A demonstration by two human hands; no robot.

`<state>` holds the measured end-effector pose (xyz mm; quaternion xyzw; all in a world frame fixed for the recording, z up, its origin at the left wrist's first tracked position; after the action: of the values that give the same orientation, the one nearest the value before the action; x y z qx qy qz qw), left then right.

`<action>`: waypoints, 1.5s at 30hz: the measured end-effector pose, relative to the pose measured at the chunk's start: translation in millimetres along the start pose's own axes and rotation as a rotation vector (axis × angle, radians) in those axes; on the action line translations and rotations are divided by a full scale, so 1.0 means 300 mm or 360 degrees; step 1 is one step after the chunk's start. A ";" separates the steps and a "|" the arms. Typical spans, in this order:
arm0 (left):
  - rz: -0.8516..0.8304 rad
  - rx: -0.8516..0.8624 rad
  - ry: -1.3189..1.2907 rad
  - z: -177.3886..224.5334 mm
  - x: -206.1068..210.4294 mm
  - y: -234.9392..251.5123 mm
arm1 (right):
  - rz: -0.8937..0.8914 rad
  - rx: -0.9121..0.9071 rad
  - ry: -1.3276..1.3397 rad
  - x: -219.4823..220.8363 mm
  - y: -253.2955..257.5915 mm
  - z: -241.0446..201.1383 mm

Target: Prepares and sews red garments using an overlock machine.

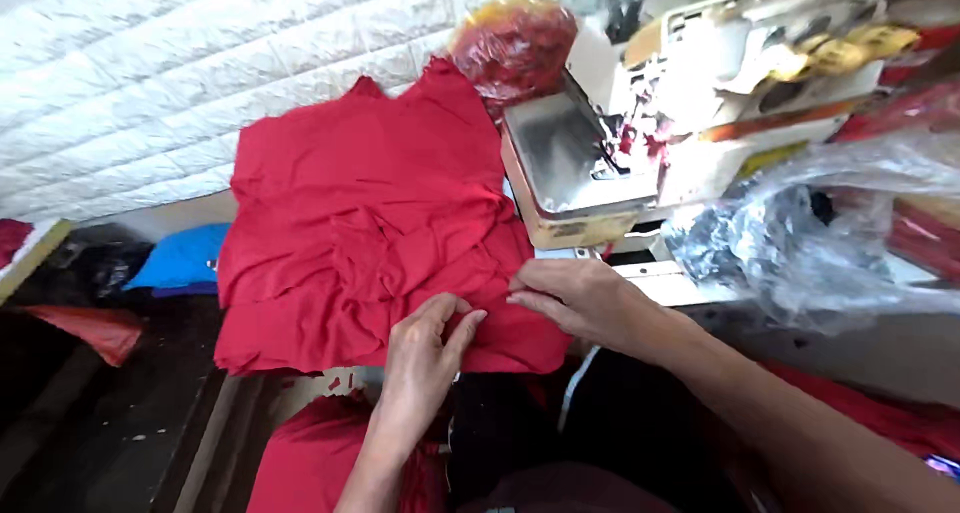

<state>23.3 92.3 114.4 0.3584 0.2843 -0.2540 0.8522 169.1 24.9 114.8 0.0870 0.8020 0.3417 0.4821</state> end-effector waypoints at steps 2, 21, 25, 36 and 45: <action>0.0106 0.0026 0.0264 -0.004 -0.066 0.052 | -0.0097 -0.0058 0.0014 0.006 0.100 0.016; -0.0078 0.0363 0.0346 -0.166 -0.026 0.250 | -0.0211 0.0013 -0.0038 0.061 0.313 0.148; 0.0040 0.0354 0.0299 -0.147 -0.050 0.229 | -0.0063 0.0078 0.0029 0.035 0.304 0.162; 0.0542 0.0119 0.0508 -0.135 -0.137 0.210 | 0.0236 0.0241 -0.0404 -0.006 0.286 0.093; 0.0534 0.0569 0.0178 0.160 -0.041 0.362 | 0.1026 0.0197 -0.0611 -0.203 0.070 0.059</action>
<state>98.3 125.5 201.0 0.5591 0.2179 -0.1351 0.7885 211.5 20.4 166.2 0.4263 0.6477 0.4043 0.4851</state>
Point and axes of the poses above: each hand's wrist, its own y-axis towards the middle knuckle, its own x-axis out of the palm, z = x × y, the point moved 10 cm from there along y, towards the middle knuckle, and after that the axes turned 3 degrees about -x, right-handed, at the moved point
